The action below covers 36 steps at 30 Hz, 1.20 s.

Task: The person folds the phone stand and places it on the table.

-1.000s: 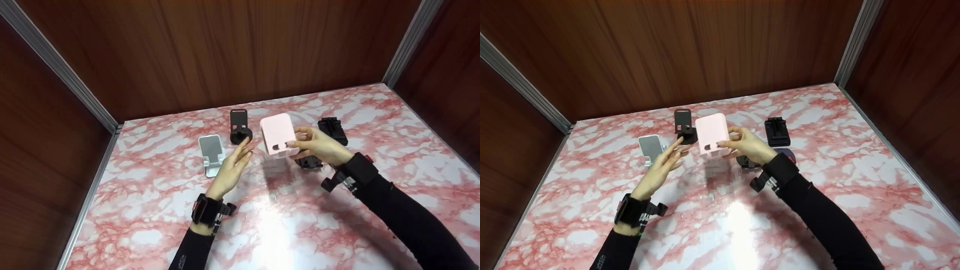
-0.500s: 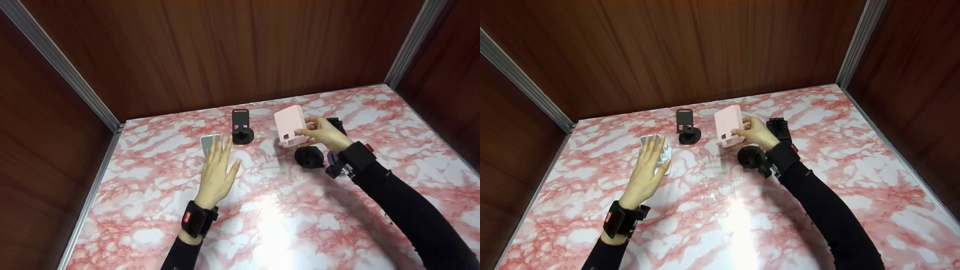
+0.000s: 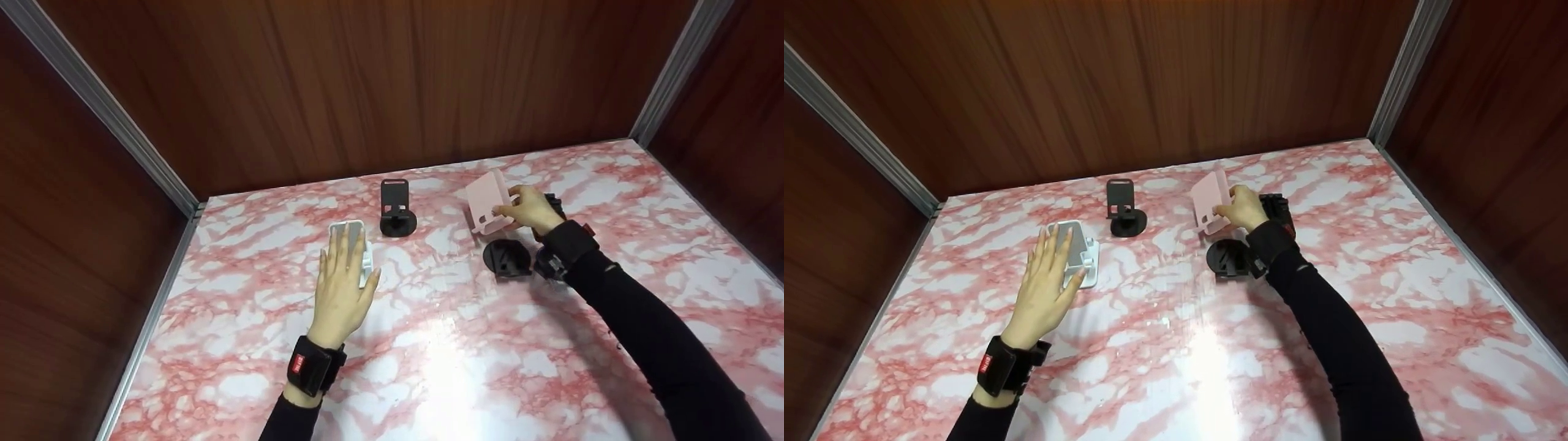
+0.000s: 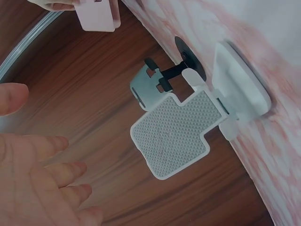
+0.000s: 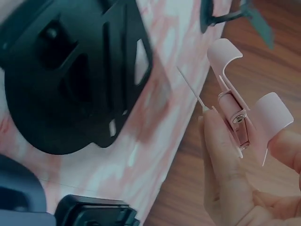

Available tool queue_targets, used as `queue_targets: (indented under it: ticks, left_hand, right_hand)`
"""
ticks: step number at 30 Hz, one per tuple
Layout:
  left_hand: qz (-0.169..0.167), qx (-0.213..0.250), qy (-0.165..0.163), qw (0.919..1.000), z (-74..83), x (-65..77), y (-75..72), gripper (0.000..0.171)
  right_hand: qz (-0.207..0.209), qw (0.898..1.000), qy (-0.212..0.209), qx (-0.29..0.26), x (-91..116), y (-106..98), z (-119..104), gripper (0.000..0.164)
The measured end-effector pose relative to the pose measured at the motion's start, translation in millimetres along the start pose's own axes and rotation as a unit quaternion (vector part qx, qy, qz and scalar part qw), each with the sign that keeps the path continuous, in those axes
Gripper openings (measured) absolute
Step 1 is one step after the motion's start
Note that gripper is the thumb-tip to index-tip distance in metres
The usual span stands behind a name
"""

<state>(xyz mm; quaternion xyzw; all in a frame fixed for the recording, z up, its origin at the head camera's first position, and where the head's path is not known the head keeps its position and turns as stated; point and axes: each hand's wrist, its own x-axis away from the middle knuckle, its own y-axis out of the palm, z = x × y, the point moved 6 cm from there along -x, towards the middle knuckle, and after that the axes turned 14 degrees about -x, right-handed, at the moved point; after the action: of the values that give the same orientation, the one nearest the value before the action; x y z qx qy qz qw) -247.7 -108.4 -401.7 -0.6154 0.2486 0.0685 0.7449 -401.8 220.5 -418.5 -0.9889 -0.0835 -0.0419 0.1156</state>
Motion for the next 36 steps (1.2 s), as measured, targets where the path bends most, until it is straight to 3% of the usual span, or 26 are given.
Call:
queue_targets:
  ticks: [4,11,22,26,31,36]
  left_hand:
    - [-0.003,0.006,-0.001,1.0000,-2.0,1.2,1.8,0.066]
    - [-0.009,0.014,-0.003,0.9999,-3.6,2.2,1.7,0.066]
    - [-0.024,0.023,-0.008,0.9994,-4.4,2.0,2.4,0.066]
    - [-0.030,0.027,-0.008,0.9992,-4.1,1.7,2.7,0.065]
    - [-0.027,0.023,-0.009,0.9993,-5.4,2.1,2.5,0.066]
    - [-0.024,0.031,-0.010,0.9992,-5.6,2.1,1.4,0.067]
  right_hand:
    - [0.007,1.000,0.005,0.019,-6,-4,7,0.044]
    - [0.010,0.997,0.032,0.067,-14,-9,19,0.058]
    - [-0.019,0.995,0.092,0.032,-20,-15,30,0.067]
    - [-0.035,0.995,0.091,0.016,-18,-18,30,0.052]
    - [-0.061,0.992,0.096,-0.051,-14,-17,31,0.034]
    - [-0.071,0.991,0.104,-0.035,-12,-15,32,0.051]
